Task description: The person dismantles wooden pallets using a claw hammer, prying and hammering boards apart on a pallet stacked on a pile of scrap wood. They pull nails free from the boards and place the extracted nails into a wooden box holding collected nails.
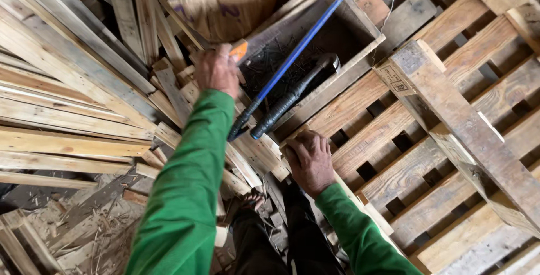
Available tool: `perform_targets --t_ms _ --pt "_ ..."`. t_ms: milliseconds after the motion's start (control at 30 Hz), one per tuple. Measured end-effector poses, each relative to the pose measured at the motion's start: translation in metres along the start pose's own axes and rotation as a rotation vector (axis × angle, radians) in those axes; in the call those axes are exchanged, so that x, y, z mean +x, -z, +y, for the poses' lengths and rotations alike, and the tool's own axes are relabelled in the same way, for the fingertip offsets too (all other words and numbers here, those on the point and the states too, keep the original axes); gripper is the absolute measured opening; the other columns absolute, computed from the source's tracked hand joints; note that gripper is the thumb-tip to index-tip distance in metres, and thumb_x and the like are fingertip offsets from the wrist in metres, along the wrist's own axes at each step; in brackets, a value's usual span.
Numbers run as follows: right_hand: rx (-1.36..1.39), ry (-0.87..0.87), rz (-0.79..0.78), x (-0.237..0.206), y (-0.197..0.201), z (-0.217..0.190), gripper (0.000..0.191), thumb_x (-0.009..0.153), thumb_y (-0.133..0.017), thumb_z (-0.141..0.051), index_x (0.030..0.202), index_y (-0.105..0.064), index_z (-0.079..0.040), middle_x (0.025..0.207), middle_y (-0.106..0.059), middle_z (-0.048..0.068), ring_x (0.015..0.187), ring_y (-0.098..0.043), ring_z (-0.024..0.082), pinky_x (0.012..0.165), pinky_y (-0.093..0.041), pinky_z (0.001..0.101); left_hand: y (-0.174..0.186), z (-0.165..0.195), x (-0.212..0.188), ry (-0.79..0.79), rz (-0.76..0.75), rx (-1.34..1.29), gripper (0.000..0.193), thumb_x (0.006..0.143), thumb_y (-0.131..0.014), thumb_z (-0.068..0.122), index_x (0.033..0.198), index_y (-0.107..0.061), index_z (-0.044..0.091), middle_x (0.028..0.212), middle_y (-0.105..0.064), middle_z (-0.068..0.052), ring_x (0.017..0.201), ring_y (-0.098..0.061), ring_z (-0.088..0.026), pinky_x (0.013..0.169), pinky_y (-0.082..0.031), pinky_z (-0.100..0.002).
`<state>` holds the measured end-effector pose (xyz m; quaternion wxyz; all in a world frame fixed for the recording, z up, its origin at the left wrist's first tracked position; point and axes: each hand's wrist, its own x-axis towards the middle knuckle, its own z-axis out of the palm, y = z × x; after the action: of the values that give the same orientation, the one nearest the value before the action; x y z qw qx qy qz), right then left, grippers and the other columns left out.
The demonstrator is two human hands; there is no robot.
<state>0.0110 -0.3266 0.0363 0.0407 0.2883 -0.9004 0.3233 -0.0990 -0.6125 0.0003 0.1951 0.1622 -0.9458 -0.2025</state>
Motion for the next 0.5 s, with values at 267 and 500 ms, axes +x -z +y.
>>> perform_targets --t_ms 267,500 --pt "0.037 -0.036 -0.013 0.006 0.001 0.001 0.028 0.087 -0.074 -0.016 0.114 -0.070 -0.013 0.121 -0.056 0.012 0.119 -0.055 0.035 0.097 -0.046 0.0487 0.014 -0.019 0.035 0.132 -0.473 0.047 0.035 0.095 -0.079 0.028 0.128 -0.073 0.018 0.112 -0.070 -0.019 0.109 -0.064 -0.039 0.098 -0.050 -0.051" --pt "0.013 -0.083 -0.016 0.009 -0.002 0.000 0.028 0.085 -0.076 -0.017 0.112 -0.072 -0.014 0.120 -0.056 0.012 0.116 -0.055 0.034 0.095 -0.046 0.0482 -0.014 0.030 -0.009 -0.039 -0.136 -0.048 0.046 0.094 -0.074 0.040 0.130 -0.068 0.012 0.126 -0.062 -0.025 0.116 -0.061 -0.044 0.092 -0.054 -0.053"
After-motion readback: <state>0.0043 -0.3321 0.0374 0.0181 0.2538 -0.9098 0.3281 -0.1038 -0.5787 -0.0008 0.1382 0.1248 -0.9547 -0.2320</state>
